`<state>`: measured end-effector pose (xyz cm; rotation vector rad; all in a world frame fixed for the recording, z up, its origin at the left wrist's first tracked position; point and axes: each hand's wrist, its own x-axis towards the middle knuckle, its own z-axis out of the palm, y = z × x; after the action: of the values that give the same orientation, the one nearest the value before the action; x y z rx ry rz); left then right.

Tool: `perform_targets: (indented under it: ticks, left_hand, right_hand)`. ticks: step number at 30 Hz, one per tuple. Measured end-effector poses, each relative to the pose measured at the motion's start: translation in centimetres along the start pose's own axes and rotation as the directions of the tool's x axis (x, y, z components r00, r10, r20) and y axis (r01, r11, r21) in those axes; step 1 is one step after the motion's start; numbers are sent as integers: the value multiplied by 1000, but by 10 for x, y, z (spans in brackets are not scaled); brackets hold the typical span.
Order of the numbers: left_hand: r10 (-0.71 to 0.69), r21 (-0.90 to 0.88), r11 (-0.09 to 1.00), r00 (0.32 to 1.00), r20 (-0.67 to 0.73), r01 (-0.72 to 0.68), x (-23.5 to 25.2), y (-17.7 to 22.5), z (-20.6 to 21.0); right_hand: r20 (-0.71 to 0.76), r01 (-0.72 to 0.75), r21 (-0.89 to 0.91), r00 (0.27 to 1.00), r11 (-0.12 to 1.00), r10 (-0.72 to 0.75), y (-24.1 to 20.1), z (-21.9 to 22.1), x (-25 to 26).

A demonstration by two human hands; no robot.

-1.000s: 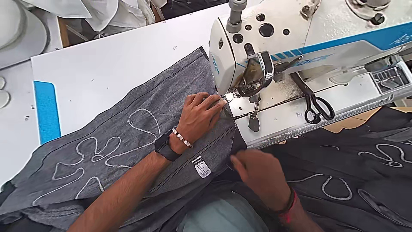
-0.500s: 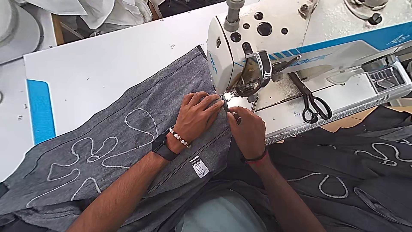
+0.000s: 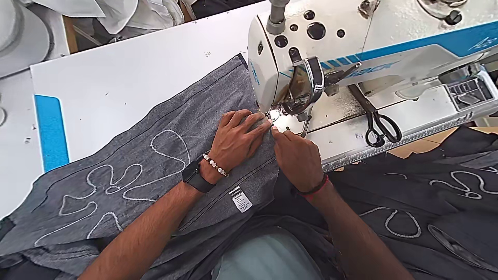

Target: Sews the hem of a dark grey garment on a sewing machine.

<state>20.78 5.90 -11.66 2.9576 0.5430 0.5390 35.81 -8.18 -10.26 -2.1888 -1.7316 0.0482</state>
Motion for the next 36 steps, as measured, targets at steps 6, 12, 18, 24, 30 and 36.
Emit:
perform_targets:
  ticks: [6, 12, 18, 24, 30, 36]
  left_hand:
    - [48, 20, 999, 999, 6, -48, 8, -11, -5]
    - [-20, -143, 989, 996, 85, 32, 2, 14, -14]
    - [-22, -160, 987, 999, 36, 27, -17, 14, -1]
    - [-12, -117, 993, 999, 50, 18, -14, 12, -2]
    - [-28, -111, 993, 998, 59, 34, -13, 12, -2]
    - [-18, -119, 993, 999, 48, 23, -13, 13, -2]
  right_hand:
    - [29, -15, -48, 999, 999, 16, -3, 1, 14]
    - [-99, -155, 183, 980, 971, 176, 6, 7, 4]
    - [-61, -297, 382, 937, 875, 345, 9, -2, -6]
    - [52, -391, 311, 917, 866, 395, 4, -9, 3]
    - [92, -390, 318, 920, 864, 381, 2, -13, 4]
    - [120, -395, 326, 919, 859, 377, 5, -13, 3]
